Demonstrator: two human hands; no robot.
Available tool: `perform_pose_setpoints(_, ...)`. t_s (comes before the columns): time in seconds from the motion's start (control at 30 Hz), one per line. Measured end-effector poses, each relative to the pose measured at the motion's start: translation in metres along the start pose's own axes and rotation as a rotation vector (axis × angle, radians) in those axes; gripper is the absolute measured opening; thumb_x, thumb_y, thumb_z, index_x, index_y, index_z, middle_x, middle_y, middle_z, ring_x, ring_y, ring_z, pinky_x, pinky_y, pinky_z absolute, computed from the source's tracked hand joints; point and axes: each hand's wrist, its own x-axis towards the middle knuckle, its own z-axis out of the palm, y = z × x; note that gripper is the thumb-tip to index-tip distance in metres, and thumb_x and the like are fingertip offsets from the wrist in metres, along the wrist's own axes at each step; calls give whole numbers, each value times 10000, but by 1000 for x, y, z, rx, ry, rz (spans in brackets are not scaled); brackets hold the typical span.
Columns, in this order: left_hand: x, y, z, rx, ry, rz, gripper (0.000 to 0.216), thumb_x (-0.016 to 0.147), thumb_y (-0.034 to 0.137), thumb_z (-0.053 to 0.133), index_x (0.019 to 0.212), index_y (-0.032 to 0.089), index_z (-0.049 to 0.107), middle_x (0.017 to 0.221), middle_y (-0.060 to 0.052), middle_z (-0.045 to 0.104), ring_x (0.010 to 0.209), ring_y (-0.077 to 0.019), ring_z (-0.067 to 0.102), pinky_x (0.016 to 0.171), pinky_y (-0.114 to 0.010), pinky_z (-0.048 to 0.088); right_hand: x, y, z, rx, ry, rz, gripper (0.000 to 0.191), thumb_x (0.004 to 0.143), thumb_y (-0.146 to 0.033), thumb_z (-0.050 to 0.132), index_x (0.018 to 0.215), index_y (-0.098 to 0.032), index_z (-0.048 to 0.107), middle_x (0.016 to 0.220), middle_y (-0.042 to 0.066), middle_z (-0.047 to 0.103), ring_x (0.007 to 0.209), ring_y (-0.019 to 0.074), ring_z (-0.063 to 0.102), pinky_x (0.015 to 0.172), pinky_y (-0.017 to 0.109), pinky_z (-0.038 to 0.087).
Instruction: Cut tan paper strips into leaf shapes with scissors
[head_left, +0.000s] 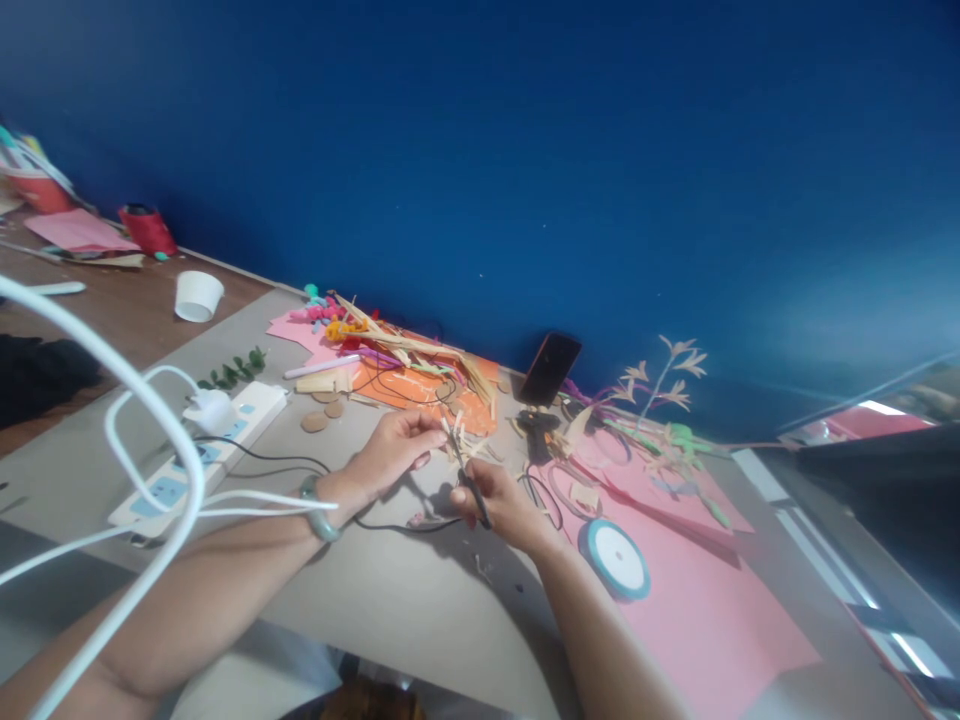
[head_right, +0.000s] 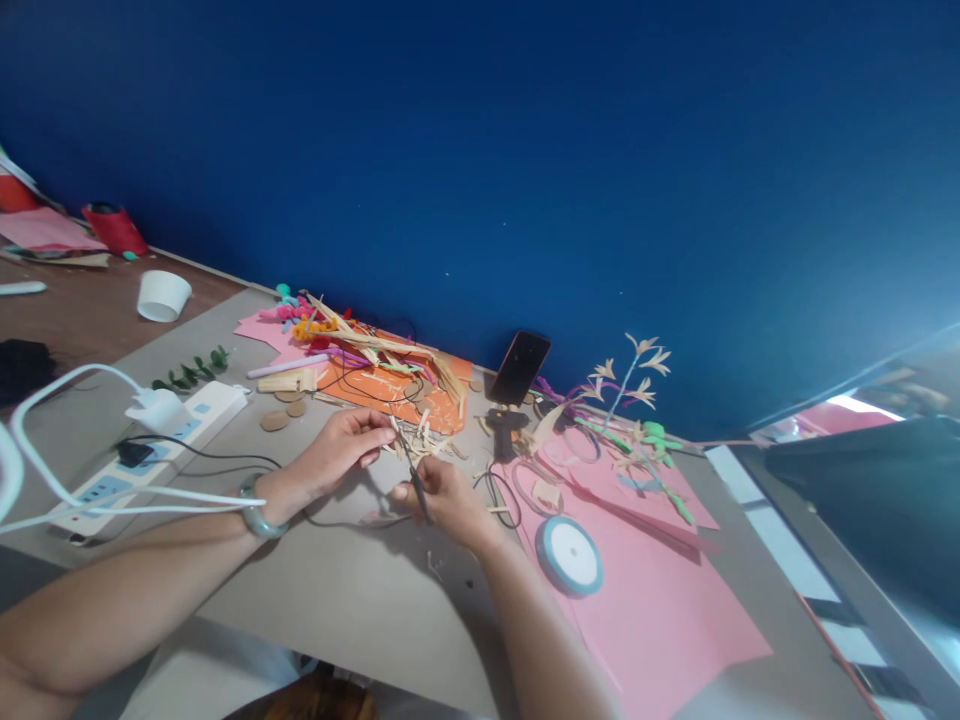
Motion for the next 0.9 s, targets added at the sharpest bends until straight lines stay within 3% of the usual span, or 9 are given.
perform_pose_setpoints(0.2,-1,3,2,-10,17,-18,162,702,258,681,698,128,584,514,52,498,418,-31,379,426,-180,250,1,-1,-1,28,4,45,444,662,-535,730,637,-195,446,443,-58,518,411,82,398,429,210,248)
perform_pose_setpoints(0.53,1,0,-1,-12,-7,-19,150,709,247,663,712,124,578,635,10,588,426,-21,391,420,-175,249,-1,-8,1,25,73,45,475,672,-562,703,599,-208,395,391,-77,464,373,72,362,420,220,259)
perform_pose_setpoints(0.77,-5,-1,2,129,-107,-38,137,742,248,634,752,145,544,626,16,587,449,-45,449,436,-171,307,2,-9,3,82,436,-83,451,610,-514,771,716,-210,455,625,-1,620,553,137,540,519,250,402)
perform_pose_setpoints(0.9,-8,-4,6,187,-208,-49,193,743,301,667,758,129,581,603,12,574,497,-62,481,473,-179,336,2,-7,6,129,466,-180,439,619,-433,791,824,-213,472,774,21,653,583,124,530,549,250,426)
